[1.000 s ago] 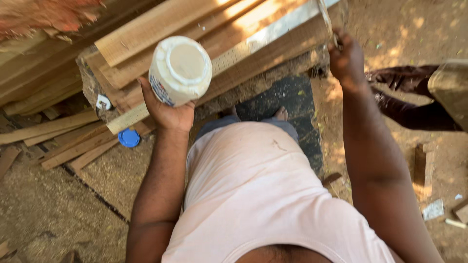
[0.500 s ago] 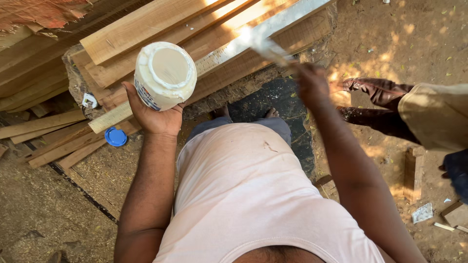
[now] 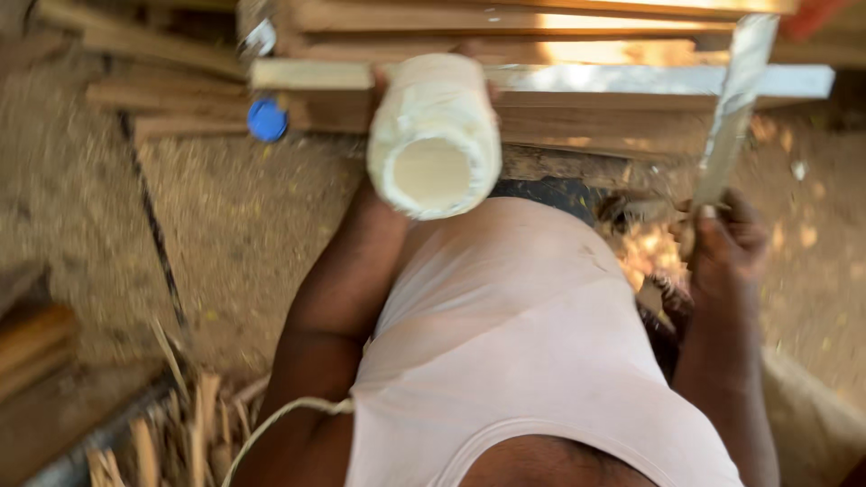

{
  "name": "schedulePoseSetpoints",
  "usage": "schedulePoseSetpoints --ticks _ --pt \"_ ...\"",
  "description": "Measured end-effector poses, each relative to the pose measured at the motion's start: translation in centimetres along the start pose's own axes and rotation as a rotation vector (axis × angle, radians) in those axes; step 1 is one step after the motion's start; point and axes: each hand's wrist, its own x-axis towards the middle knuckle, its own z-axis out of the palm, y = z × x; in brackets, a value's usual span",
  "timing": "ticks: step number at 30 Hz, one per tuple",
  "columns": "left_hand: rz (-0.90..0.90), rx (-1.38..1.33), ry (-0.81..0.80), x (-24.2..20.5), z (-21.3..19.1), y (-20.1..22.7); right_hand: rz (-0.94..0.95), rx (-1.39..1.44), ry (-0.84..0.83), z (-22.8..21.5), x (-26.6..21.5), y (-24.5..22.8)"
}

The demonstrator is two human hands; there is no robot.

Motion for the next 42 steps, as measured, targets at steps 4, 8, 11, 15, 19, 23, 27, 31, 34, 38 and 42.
schedulePoseSetpoints --ticks 4,8,11,15,19,23,27,31,34,38,42 --pt "0.085 -0.010 -0.021 -1.5 1.9 -0.9 -0.146 -0.202 -0.285 1.6 0.8 -7.8" --pt "0.170 0.031 -0.024 -1.9 2.8 -2.1 -0.436 -0.660 -0.514 3.1 1.0 -14.4" --pt "0.251 0.101 0.037 -3.6 2.9 -3.0 -0.570 -0.986 -0.516 4.7 0.1 -17.2" --pt "0.372 0.333 0.153 -6.8 3.2 -3.6 -0.894 -1.539 -0.573 7.5 1.6 -19.4" --pt "0.378 0.490 0.198 -9.5 4.5 -4.7 -1.048 -1.751 -0.559 10.9 3.0 -19.1" --pt "0.321 0.482 0.193 -8.7 6.8 -4.8 -1.153 -2.000 -0.605 14.1 4.6 -17.0" --pt "0.292 0.530 0.360 -7.2 6.8 -3.1 -0.456 -1.976 -0.932 15.6 4.5 -14.5" --pt "0.323 0.903 0.147 -6.7 5.2 1.0 -0.321 -1.852 -0.842 18.2 2.7 -13.5" --pt "0.360 1.085 -0.008 -6.6 4.3 5.3 -0.303 -1.653 -0.747 20.7 1.1 -11.7" --pt "0.414 1.180 -0.200 -6.0 4.2 11.9 -0.190 -1.197 -0.653 25.2 -1.1 -8.2" --pt "0.363 1.273 -0.284 -5.6 2.5 17.6 -0.223 -1.247 -0.522 31.5 -2.7 -5.3"
